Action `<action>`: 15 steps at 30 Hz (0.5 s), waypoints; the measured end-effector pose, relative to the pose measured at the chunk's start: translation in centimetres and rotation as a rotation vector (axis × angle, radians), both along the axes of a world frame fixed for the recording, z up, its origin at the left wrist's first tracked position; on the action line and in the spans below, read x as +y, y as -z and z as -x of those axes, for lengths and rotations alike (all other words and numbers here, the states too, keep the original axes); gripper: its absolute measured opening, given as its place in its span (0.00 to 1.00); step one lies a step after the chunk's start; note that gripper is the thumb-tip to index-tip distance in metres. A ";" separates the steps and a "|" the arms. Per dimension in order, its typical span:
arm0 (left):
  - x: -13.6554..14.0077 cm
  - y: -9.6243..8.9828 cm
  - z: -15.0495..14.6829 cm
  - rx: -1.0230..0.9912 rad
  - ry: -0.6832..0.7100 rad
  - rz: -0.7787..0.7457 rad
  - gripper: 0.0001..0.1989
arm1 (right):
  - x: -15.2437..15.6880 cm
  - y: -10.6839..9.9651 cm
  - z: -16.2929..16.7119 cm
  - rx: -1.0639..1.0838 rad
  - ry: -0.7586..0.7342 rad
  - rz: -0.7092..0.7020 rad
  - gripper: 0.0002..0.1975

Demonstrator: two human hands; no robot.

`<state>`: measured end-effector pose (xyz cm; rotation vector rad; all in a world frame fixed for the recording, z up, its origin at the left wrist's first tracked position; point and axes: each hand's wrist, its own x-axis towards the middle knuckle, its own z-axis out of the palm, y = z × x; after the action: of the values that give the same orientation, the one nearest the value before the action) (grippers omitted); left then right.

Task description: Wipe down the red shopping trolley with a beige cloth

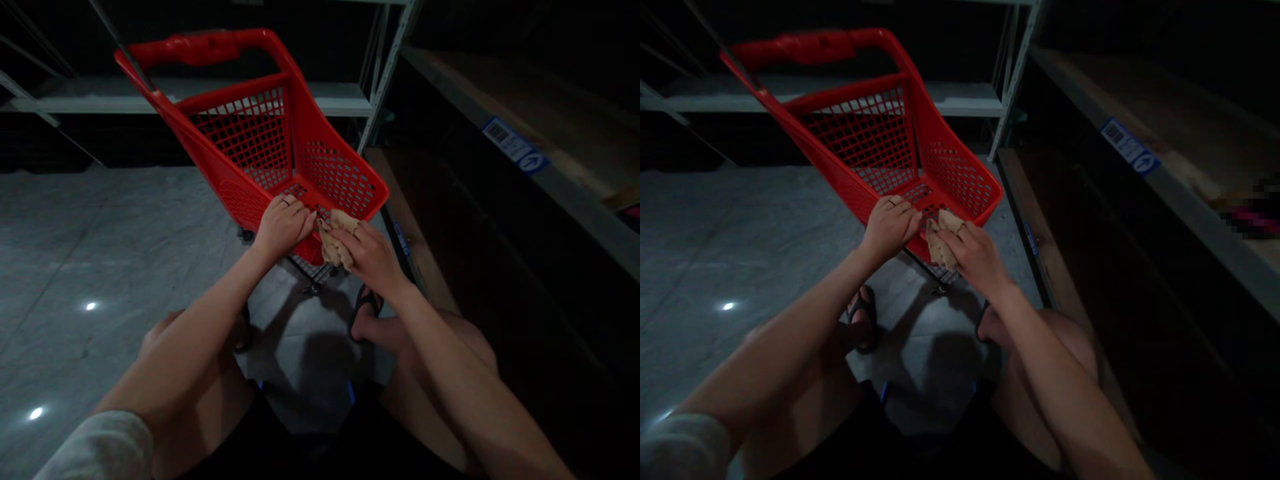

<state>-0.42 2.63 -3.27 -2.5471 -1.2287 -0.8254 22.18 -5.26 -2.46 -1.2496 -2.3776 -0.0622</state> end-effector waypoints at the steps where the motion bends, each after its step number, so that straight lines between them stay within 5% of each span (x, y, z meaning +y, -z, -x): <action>1: 0.4 -0.3 0.6 -0.003 -0.004 0.018 0.23 | 0.4 -0.1 -0.7 0.019 0.006 0.011 0.22; 8: 2.8 -2.5 6.1 -0.112 -0.260 0.072 0.22 | 4.1 0.1 -5.1 0.230 0.140 0.051 0.15; 15: 1.8 -1.2 5.0 -0.131 -0.255 -0.083 0.21 | 5.0 0.6 -4.1 0.197 0.212 0.033 0.15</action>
<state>-5.38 4.48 -2.11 -2.2412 -1.4859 -0.9722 26.31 -0.29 -3.08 -1.4491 -2.0820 0.0334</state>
